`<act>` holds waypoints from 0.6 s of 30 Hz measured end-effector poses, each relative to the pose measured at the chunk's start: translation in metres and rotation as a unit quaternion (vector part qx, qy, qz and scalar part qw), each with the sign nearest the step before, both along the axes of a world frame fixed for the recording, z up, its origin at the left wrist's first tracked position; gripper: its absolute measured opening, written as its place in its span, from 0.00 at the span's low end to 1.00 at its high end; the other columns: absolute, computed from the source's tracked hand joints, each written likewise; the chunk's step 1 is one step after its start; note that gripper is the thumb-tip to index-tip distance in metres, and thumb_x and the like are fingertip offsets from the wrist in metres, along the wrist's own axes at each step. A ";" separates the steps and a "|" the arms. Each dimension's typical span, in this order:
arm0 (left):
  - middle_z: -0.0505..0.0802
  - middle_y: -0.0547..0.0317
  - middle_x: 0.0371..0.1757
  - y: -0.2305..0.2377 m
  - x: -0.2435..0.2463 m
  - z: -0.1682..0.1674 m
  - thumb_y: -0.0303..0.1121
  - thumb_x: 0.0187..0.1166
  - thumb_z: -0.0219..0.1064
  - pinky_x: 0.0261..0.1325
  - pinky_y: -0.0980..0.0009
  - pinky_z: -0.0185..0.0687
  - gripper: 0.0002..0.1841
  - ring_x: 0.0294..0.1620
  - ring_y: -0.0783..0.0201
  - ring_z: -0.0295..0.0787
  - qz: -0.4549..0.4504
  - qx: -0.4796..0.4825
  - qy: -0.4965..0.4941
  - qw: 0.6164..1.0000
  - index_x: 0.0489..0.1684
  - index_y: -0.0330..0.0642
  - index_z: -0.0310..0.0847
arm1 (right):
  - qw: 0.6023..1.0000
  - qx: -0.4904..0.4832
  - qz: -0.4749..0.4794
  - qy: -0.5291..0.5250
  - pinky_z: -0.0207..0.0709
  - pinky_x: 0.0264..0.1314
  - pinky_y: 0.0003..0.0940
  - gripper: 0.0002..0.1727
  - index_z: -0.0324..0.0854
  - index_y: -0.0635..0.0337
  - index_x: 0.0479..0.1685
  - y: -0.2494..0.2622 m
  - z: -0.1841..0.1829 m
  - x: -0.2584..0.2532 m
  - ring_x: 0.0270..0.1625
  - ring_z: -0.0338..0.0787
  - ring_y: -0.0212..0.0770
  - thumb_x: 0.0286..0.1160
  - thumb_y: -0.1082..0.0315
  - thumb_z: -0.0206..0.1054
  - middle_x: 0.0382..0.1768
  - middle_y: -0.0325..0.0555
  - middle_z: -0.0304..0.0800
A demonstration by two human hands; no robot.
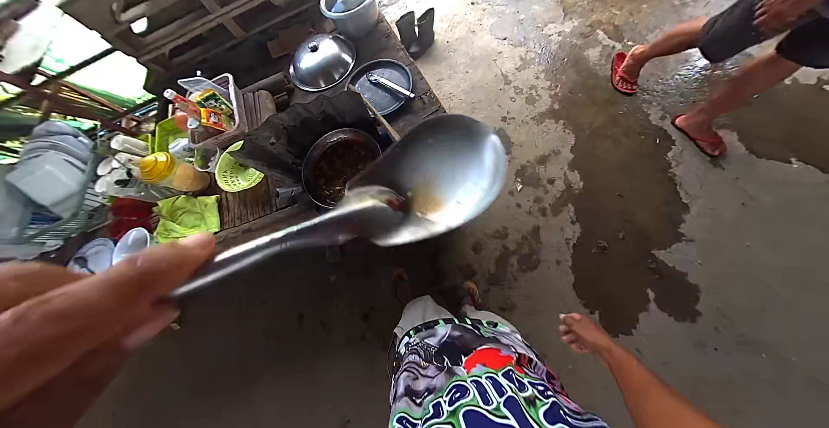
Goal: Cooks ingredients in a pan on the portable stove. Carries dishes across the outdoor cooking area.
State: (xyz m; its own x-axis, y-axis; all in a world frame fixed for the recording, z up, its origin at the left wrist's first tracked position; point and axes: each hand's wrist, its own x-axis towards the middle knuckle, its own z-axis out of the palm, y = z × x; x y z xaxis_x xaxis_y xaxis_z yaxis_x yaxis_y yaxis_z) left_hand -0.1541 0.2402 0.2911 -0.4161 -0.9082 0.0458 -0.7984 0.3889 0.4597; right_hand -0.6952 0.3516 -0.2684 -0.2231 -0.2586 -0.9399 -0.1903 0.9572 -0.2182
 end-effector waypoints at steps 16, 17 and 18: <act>0.89 0.36 0.61 -0.151 0.151 -0.292 0.28 0.86 0.56 0.66 0.34 0.78 0.21 0.64 0.37 0.87 0.222 0.194 -0.158 0.942 0.78 0.43 0.78 | 0.997 -0.039 -0.063 0.037 0.83 0.53 0.50 0.24 0.72 0.65 0.76 -0.024 0.021 0.120 0.51 0.90 0.52 0.97 0.55 0.49 0.62 0.62 0.85; 0.89 0.36 0.63 -0.155 0.154 -0.307 0.28 0.86 0.56 0.68 0.35 0.78 0.22 0.66 0.37 0.86 0.217 0.203 -0.149 0.943 0.78 0.42 0.77 | 0.996 -0.037 -0.067 0.039 0.83 0.53 0.50 0.24 0.71 0.65 0.76 -0.021 0.019 0.128 0.51 0.90 0.53 0.97 0.55 0.49 0.63 0.62 0.85; 0.89 0.36 0.64 -0.159 0.156 -0.321 0.28 0.86 0.56 0.70 0.35 0.77 0.22 0.68 0.38 0.86 0.210 0.208 -0.140 0.945 0.79 0.43 0.77 | 0.996 -0.034 -0.073 0.042 0.83 0.53 0.50 0.24 0.71 0.65 0.77 -0.019 0.016 0.137 0.51 0.90 0.53 0.97 0.56 0.49 0.63 0.62 0.85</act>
State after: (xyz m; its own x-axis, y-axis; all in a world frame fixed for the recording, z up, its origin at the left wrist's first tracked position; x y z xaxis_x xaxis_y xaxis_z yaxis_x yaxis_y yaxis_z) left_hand 0.0021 0.0814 -0.0294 0.0413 -0.9115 -0.4091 -0.9551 -0.1564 0.2518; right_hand -0.5578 0.3325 -0.2526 -0.3398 -0.2805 -0.8977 -0.0709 0.9594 -0.2730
